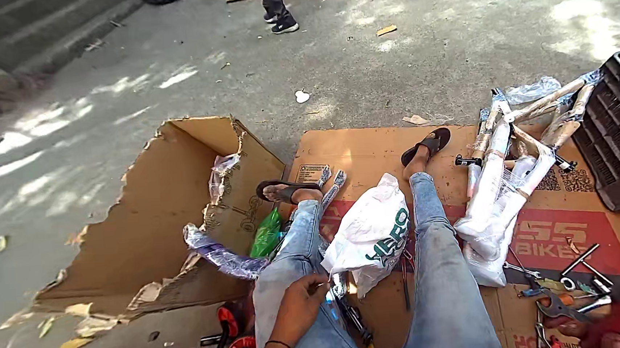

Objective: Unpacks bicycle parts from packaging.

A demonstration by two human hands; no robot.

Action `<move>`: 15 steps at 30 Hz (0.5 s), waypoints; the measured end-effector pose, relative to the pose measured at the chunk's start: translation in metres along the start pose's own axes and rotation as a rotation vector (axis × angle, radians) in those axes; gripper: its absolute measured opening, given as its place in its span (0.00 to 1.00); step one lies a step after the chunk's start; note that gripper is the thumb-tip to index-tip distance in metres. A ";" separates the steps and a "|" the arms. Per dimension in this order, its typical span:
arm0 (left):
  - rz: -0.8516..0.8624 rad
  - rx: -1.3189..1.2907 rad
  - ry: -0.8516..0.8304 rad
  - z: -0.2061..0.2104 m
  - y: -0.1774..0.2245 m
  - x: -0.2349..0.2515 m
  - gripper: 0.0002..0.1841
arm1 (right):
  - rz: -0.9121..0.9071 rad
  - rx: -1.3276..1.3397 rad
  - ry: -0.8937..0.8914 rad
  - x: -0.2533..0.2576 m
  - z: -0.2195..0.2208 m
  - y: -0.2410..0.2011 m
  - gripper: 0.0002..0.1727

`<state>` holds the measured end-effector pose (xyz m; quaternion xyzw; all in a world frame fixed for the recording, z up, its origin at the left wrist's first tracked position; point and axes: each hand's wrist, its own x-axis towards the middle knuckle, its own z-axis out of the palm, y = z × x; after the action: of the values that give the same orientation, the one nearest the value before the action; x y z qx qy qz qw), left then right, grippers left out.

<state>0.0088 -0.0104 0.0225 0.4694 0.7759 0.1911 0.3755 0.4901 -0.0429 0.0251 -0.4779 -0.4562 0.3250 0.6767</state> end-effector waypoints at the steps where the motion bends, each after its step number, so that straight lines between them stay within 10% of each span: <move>1: 0.026 0.118 -0.049 0.003 0.001 -0.003 0.12 | 0.019 0.002 -0.086 0.007 0.019 -0.006 0.12; 7: 0.045 0.228 -0.042 0.017 -0.001 -0.011 0.21 | 0.150 0.278 -0.289 -0.004 0.139 -0.041 0.17; 15: 0.087 -0.653 -0.220 0.023 0.007 -0.044 0.35 | 0.311 0.320 -0.495 -0.055 0.180 -0.044 0.19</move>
<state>0.0426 -0.0469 0.0295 0.3752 0.6079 0.3932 0.5789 0.3025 -0.0421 0.0729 -0.3360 -0.4714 0.5981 0.5543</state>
